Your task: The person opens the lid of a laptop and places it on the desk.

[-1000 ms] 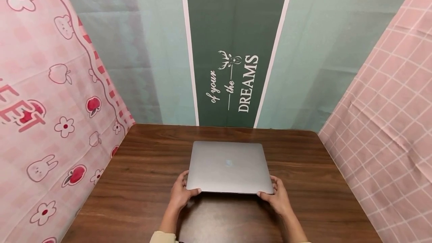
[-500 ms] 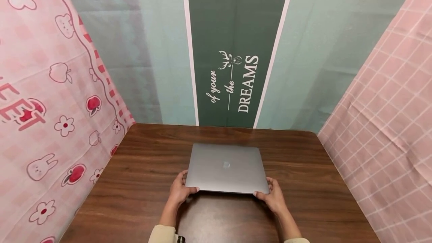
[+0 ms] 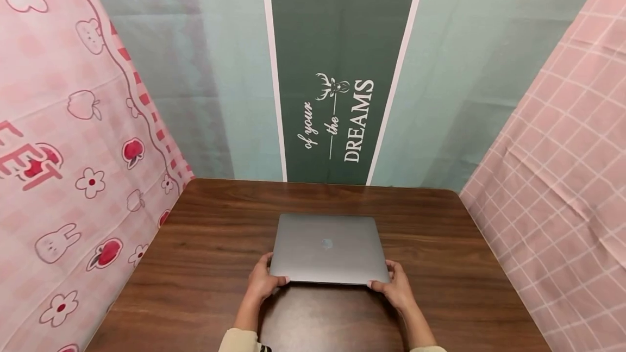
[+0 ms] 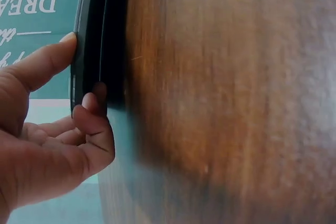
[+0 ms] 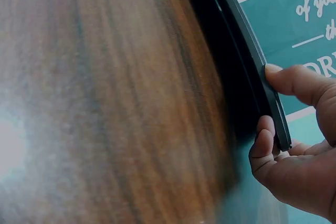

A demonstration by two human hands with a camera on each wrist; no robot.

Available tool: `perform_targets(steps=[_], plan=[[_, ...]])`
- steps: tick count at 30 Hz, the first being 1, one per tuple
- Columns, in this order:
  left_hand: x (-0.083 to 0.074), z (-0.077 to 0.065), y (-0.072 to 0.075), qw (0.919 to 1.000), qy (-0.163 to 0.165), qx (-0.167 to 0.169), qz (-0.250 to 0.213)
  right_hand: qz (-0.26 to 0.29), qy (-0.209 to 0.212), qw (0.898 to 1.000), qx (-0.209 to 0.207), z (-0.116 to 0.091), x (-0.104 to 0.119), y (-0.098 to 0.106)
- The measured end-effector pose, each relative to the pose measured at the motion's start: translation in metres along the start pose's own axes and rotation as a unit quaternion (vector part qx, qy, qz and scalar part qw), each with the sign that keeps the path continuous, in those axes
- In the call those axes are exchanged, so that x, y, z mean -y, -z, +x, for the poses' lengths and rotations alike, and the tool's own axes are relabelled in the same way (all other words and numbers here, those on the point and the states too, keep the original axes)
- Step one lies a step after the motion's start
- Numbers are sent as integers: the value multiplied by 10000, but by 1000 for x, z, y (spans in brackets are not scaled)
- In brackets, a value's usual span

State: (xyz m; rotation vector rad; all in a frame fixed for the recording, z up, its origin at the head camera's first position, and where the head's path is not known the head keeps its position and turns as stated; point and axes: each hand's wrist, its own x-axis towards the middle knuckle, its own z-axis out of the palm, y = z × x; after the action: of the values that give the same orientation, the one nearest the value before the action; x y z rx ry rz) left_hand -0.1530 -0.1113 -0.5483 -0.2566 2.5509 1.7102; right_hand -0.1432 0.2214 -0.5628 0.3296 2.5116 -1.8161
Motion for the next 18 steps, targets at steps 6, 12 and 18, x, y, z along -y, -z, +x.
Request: perform_targets(steps=[6,12,18], plan=[[-2,0,4,9990,-94,-71,427,-200,-131,9997,-92,-5,2,-2],[-3,-4,3,9968,-111,-160,774,-841,-145,9963,-134,-9,3,0],[-3,-7,6,9950,-33,-177,985,-1393,-104,9900,-195,-12,4,-2]])
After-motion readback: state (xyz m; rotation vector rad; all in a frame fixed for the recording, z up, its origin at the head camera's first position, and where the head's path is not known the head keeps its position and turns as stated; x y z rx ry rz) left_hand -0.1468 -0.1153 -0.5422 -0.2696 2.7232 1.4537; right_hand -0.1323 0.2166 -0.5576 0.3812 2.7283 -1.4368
